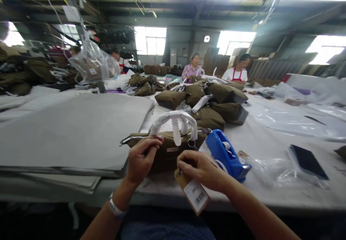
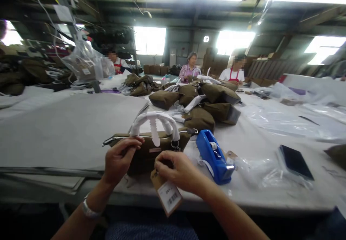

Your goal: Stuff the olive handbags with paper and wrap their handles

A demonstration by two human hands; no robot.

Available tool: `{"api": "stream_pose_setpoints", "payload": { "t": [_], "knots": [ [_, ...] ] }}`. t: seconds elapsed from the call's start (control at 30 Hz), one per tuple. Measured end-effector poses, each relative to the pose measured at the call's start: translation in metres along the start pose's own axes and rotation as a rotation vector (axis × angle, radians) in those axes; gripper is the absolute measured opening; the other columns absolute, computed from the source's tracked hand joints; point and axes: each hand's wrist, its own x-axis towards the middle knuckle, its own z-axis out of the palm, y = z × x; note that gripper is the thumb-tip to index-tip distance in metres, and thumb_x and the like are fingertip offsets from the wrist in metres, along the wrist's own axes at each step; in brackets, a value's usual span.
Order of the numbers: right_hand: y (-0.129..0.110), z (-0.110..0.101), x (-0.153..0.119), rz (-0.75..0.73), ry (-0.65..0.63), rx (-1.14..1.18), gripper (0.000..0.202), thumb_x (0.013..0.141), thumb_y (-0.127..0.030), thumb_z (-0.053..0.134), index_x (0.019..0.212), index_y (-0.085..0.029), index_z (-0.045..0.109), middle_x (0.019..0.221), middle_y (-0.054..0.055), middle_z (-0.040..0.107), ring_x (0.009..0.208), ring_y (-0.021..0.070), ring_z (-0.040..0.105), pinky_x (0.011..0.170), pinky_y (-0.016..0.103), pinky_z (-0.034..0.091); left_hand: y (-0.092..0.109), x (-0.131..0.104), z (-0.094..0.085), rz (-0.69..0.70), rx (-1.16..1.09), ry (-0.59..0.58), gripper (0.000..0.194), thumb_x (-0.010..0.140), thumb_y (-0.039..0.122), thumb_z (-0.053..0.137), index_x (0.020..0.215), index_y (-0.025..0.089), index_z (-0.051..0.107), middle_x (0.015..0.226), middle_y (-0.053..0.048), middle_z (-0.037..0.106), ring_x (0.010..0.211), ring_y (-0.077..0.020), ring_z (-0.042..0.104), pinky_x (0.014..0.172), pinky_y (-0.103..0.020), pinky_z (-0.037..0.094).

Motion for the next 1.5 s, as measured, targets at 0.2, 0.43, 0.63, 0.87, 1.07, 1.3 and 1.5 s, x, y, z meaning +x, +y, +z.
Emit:
{"api": "stream_pose_setpoints", "payload": {
  "t": [0.2,0.43,0.63,0.87,1.07,1.3,1.5],
  "knots": [
    [0.005,0.019,0.041,0.245,0.028,0.419,0.027,0.087,-0.046,0.061,0.086,-0.019,0.063,0.077,0.0,0.062,0.061,0.011,0.053,0.053,0.021,0.038,-0.007,0.006,-0.022,-0.295,-0.007,0.136,0.017,0.092,0.026,0.055,0.097,0.02,0.07,0.102,-0.005,0.074,0.092,-0.0199,0.071,0.086,-0.032,0.058],
    [-0.007,0.011,0.063,0.3,-0.118,0.394,0.024,0.08,-0.039,0.06,0.071,-0.018,0.054,0.061,-0.003,0.05,0.052,0.0094,0.044,0.047,0.022,0.031,0.002,0.065,-0.047,-0.377,-0.012,-0.59,0.027,0.083,0.028,0.06,0.098,0.018,0.081,0.081,-0.003,0.077,0.066,-0.0171,0.067,0.063,-0.024,0.054],
    [0.006,0.008,0.087,0.241,-0.327,0.376,0.022,0.076,-0.038,0.063,0.072,-0.017,0.056,0.063,-0.003,0.049,0.052,0.0079,0.039,0.048,0.023,0.028,0.013,0.098,-0.031,-0.358,-0.128,-0.869,0.028,0.078,0.035,0.075,0.099,0.019,0.081,0.098,-0.006,0.079,0.097,-0.0253,0.07,0.086,-0.03,0.055],
    [0.015,0.004,0.091,0.111,-0.373,0.334,0.027,0.081,-0.038,0.067,0.071,-0.016,0.055,0.066,-0.004,0.049,0.057,0.007,0.039,0.052,0.021,0.031,-0.003,0.083,-0.014,-0.512,-0.169,-0.528,0.035,0.072,0.04,0.082,0.096,0.014,0.081,0.085,-0.006,0.079,0.079,-0.0216,0.072,0.069,-0.026,0.055],
    [0.026,0.0,0.084,0.063,-0.246,0.39,0.042,0.088,-0.056,0.066,0.09,-0.015,0.064,0.076,-0.001,0.059,0.062,0.0082,0.046,0.055,0.02,0.035,0.008,0.053,-0.031,-0.589,-0.443,0.067,0.035,0.07,0.042,0.087,0.092,0.015,0.081,0.083,-0.006,0.079,0.073,-0.016,0.072,0.071,-0.025,0.06],
    [0.028,0.007,0.072,-0.02,-0.118,0.519,0.041,0.08,-0.05,0.077,0.101,-0.019,0.062,0.077,-0.002,0.061,0.067,0.0127,0.058,0.061,0.024,0.049,0.009,0.018,-0.042,-0.499,-0.587,0.423,0.031,0.064,0.044,0.092,0.082,0.022,0.08,0.076,-0.002,0.078,0.068,-0.0108,0.071,0.057,-0.014,0.055],
    [0.036,0.021,0.059,-0.202,0.058,0.344,0.017,0.09,-0.037,0.067,0.094,-0.02,0.066,0.109,0.004,0.068,0.088,0.0163,0.067,0.072,0.026,0.055,0.026,-0.004,-0.038,-0.072,-0.321,0.327,0.012,0.091,0.034,0.072,0.087,0.026,0.08,0.095,-0.001,0.076,0.102,-0.0151,0.067,0.096,-0.026,0.054]
  ]
}}
